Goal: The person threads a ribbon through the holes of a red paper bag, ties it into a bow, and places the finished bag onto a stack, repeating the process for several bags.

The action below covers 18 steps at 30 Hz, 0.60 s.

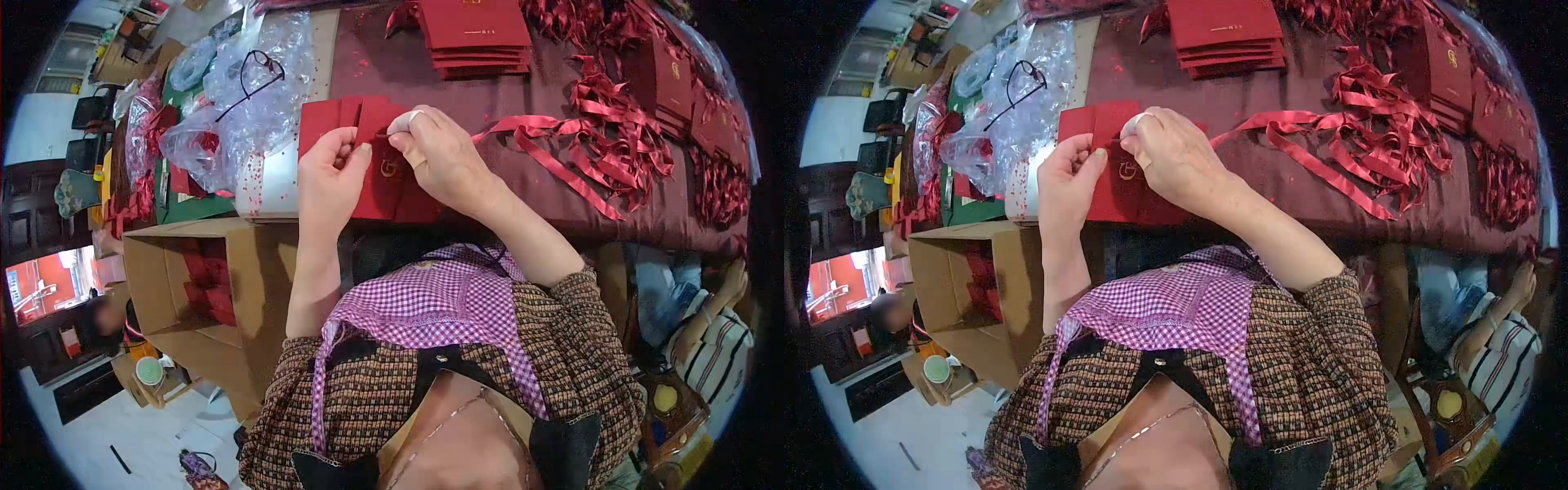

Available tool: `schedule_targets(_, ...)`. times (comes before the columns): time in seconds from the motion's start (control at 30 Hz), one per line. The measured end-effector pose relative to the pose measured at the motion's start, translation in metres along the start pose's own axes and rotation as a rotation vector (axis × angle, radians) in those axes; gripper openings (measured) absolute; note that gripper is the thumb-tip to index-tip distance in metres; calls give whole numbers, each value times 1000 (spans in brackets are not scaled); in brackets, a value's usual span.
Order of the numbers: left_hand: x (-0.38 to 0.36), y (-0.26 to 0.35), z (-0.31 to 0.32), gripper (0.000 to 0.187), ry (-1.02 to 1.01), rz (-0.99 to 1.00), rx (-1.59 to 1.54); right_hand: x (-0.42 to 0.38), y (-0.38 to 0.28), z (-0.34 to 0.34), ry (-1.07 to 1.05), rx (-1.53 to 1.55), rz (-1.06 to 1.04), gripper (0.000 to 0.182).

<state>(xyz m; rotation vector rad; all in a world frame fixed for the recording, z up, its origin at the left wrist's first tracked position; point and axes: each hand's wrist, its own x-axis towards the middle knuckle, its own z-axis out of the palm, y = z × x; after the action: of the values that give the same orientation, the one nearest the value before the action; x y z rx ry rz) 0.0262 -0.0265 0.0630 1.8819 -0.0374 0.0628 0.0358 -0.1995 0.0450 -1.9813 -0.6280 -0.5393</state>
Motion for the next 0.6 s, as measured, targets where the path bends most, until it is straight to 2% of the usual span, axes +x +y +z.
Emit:
schedule_targets(0.17, -6, 6, 5, 19, 58, 104, 122, 3, -4, 0, 2, -14, 0, 11)
schedule_targets(0.4, -10, 11, 9, 17, 66, 132, 167, 5, -10, -2, -42, -70, 75, 10)
schedule_targets(0.47, -12, 9, 11, 17, 129, 248, 277, 6, -12, -1, -44, -78, 72, 10)
schedule_targets(0.53, -13, 11, 12, 17, 136, 274, 288, 6, -11, 1, -70, -346, -136, 12)
schedule_targets(0.6, -13, 12, 12, 18, 140, 301, 299, 6, -16, 3, -61, -355, -140, 12)
